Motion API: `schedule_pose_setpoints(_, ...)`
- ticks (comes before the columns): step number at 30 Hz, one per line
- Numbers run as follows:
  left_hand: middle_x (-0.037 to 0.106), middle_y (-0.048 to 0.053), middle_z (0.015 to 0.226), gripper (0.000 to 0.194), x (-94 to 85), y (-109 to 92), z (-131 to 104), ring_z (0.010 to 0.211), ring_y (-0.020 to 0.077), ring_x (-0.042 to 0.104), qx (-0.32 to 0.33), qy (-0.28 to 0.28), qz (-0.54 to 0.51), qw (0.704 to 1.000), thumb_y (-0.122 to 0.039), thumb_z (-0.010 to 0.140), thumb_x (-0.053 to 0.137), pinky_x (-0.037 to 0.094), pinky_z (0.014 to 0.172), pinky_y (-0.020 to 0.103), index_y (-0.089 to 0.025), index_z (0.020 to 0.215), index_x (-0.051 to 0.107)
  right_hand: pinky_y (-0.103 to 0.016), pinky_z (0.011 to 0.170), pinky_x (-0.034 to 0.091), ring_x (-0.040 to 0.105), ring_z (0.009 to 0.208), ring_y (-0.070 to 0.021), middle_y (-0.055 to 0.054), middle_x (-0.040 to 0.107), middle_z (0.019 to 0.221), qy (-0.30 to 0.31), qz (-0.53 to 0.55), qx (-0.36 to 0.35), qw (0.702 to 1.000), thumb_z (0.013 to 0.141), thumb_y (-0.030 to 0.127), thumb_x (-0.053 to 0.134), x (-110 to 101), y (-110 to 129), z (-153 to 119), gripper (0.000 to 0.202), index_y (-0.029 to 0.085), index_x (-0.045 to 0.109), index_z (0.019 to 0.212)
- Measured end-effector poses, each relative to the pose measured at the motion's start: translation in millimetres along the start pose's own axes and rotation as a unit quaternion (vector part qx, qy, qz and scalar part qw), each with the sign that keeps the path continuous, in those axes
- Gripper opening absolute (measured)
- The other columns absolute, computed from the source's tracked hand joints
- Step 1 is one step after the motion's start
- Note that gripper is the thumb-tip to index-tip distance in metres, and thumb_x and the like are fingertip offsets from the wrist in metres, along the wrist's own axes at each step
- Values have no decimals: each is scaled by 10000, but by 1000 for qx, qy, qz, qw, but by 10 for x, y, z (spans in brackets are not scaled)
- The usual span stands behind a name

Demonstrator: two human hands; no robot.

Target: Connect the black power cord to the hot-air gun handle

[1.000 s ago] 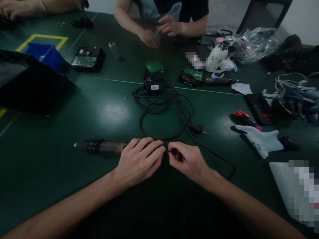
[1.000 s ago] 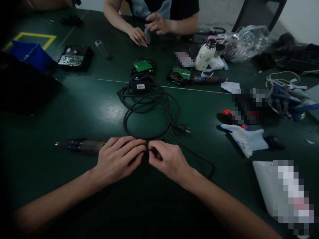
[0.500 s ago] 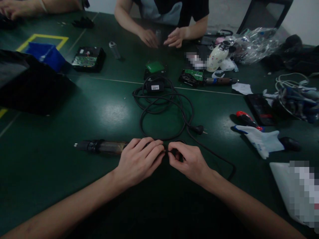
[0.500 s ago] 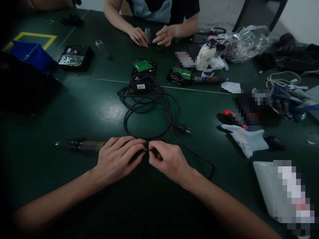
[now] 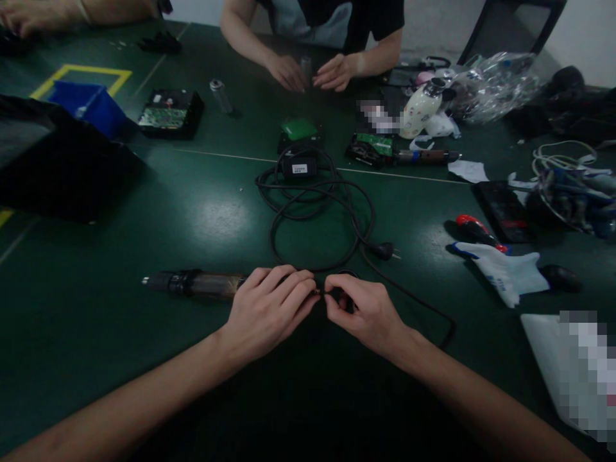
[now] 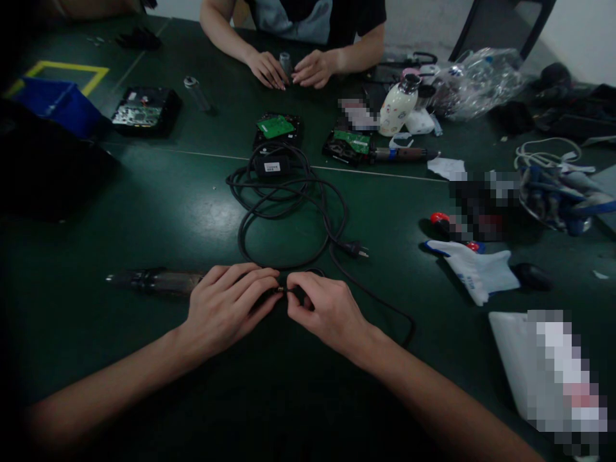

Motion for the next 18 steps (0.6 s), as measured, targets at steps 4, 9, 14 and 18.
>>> schedule_pose_setpoints(4, 760, 34, 1222, 214, -3, -8, 1, 1088, 228, 682, 2, 5, -8, 1000, -291, 957, 675, 475, 837, 392, -218, 1156, 709, -233, 656, 518, 626, 691, -126, 1, 674, 860, 6, 3, 4, 1000, 956, 172, 599, 5, -4, 1, 137, 227, 631, 1077)
schedule_pose_setpoints(9, 762, 17, 1218, 155, -2, 9, -8, 1088, 214, 681, -2, 5, -9, 1000, -257, 960, 680, 467, 836, 386, -222, 1109, 706, -237, 649, 511, 620, 683, -122, 5, 664, 854, 9, -3, 6, 1000, 965, 179, 595, 9, -8, -2, 127, 221, 625, 1081)
schedule_pose_setpoints(14, 762, 32, 1223, 182, -1, 7, -6, 1093, 224, 681, -8, 4, -15, 1000, -289, 969, 670, 465, 847, 390, -218, 1133, 701, -238, 671, 518, 619, 701, -123, 1, 661, 873, 8, 2, 1, 1000, 967, 172, 590, 6, 2, 0, 130, 220, 614, 1085)
schedule_pose_setpoints(18, 759, 33, 1237, 169, 2, 2, -4, 1091, 231, 681, -7, 7, -19, 1000, -282, 976, 659, 456, 853, 393, -221, 1129, 697, -232, 661, 504, 612, 695, -119, 7, 649, 860, 6, 3, 6, 1000, 967, 171, 592, 1, 1, -1, 127, 219, 614, 1082)
Point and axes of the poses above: each hand's wrist, its own z-axis towards the middle knuckle, its own x-axis out of the palm, y = z × x, the point moved 7 cm from there along z, towards the middle knuckle
